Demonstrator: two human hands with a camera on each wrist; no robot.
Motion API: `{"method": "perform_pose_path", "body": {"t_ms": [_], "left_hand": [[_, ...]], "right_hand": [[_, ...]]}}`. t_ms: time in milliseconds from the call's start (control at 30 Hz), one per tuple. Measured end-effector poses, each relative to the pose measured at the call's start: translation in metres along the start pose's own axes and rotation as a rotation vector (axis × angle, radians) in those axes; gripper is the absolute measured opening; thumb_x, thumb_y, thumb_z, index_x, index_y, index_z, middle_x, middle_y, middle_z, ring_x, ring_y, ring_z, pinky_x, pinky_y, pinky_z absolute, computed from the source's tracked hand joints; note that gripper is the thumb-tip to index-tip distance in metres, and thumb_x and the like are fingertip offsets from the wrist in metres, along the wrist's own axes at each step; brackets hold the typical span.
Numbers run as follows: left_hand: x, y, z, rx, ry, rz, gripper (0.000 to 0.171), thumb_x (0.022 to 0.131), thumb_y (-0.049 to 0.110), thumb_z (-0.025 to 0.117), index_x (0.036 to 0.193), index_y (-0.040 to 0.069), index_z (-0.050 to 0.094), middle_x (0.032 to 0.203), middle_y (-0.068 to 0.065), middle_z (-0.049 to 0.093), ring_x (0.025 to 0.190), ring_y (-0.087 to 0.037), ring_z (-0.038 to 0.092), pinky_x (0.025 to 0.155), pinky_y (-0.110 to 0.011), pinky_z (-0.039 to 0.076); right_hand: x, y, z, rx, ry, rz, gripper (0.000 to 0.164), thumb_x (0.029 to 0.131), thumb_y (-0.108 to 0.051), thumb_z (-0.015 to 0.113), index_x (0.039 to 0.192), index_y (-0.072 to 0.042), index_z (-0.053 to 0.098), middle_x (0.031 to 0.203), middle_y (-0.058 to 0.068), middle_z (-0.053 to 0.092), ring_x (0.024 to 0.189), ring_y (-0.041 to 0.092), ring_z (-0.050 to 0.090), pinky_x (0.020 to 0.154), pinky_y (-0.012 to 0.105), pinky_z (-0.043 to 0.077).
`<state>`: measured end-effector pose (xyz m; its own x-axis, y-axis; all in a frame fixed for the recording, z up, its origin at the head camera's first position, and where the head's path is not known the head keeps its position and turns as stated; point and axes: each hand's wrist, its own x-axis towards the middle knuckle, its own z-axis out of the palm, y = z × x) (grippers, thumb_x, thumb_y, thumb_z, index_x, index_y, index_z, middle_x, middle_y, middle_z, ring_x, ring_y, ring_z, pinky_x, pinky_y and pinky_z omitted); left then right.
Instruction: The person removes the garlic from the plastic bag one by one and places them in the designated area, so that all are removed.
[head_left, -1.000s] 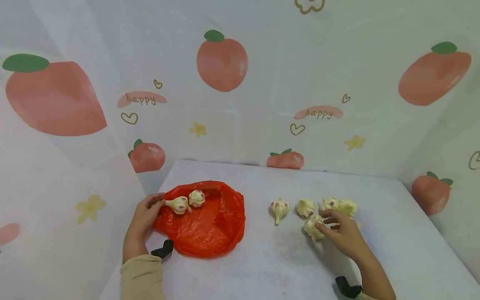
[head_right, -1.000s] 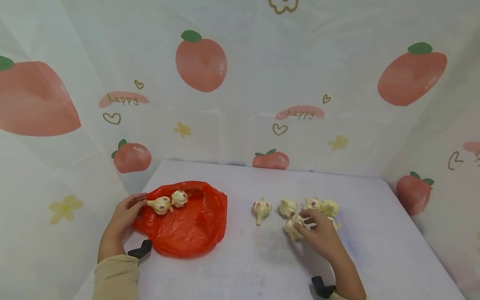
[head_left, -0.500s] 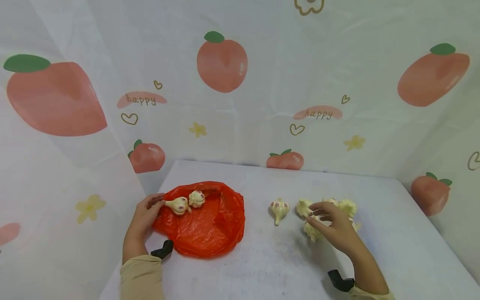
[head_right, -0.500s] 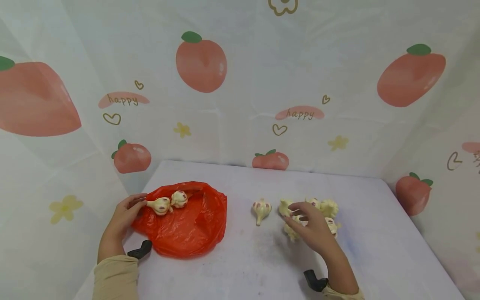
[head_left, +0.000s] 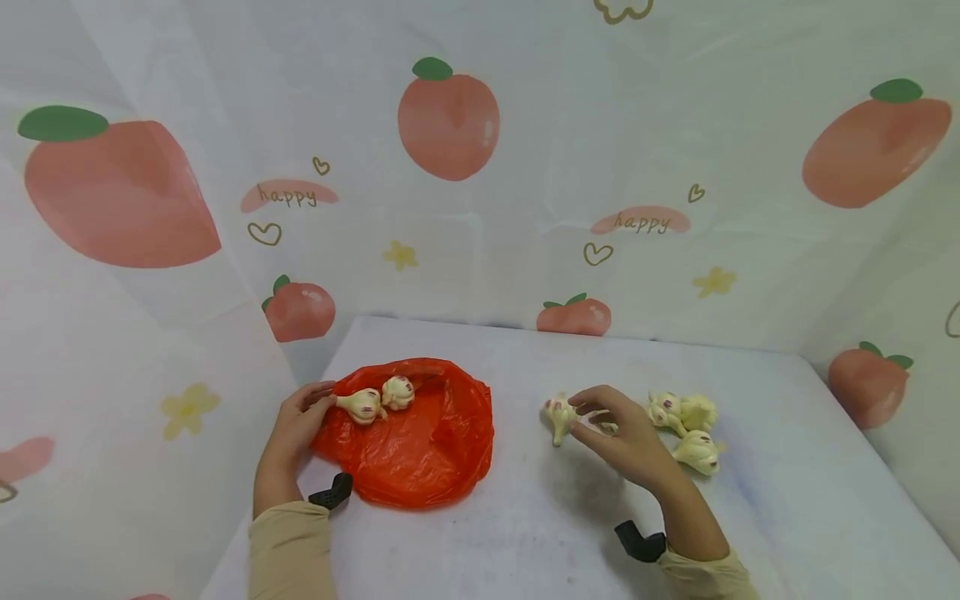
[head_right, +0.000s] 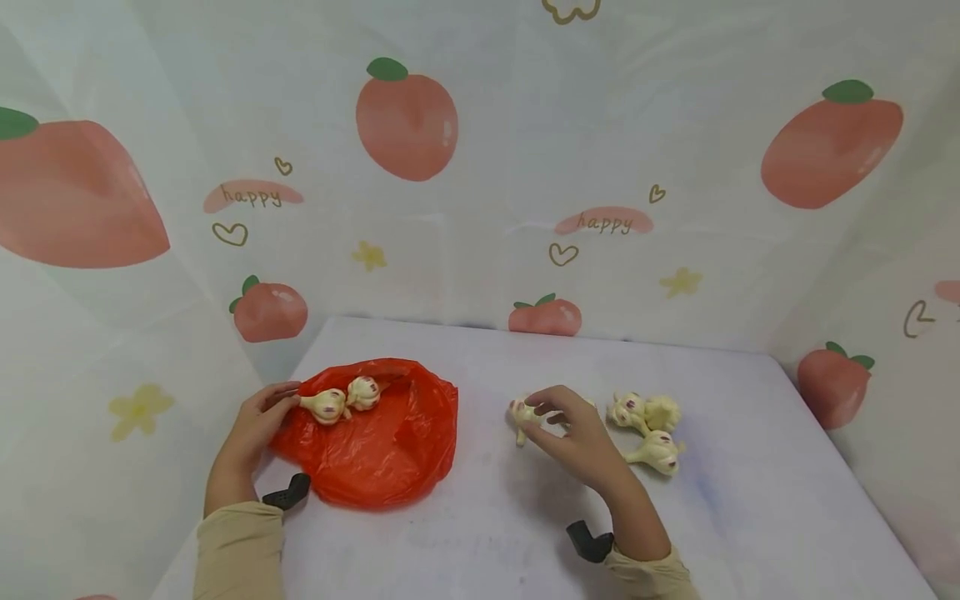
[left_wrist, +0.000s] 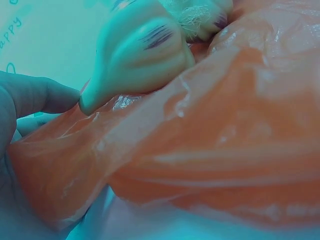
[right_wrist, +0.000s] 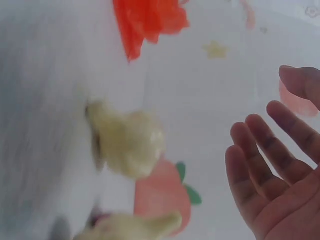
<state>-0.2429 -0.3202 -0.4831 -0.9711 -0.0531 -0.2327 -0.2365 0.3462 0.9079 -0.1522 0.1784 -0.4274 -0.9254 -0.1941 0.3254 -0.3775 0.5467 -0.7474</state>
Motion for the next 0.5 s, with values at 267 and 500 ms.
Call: {"method": "perform_pose_path", "body": {"t_ms": [267,500], "left_hand": [[0.001,0.000,0.001,-0.021,0.001,-0.016,0.055,0.112,0.034,0.048,0.161,0.008,0.041,0.165,-0.022,0.040,0.152,-0.040,0.038,0.126,-0.056,0.038],[0.001,0.000,0.000,-0.023,-0.006,-0.017,0.058,0.112,0.036,0.048,0.162,0.008,0.040,0.166,-0.023,0.038,0.153,-0.042,0.037,0.126,-0.057,0.037]], "right_hand": [[0.021,-0.022,0.027,0.089,-0.056,-0.078,0.025,0.096,-0.023,0.081,0.119,-0.023,0.071,0.116,-0.006,0.071,0.110,0.024,0.069,0.094,0.041,0.063],[0.034,-0.036,0.046,0.133,-0.115,-0.083,0.025,0.096,-0.024,0.081,0.118,-0.025,0.071,0.116,-0.008,0.071,0.108,0.016,0.068,0.095,0.040,0.062]]}}
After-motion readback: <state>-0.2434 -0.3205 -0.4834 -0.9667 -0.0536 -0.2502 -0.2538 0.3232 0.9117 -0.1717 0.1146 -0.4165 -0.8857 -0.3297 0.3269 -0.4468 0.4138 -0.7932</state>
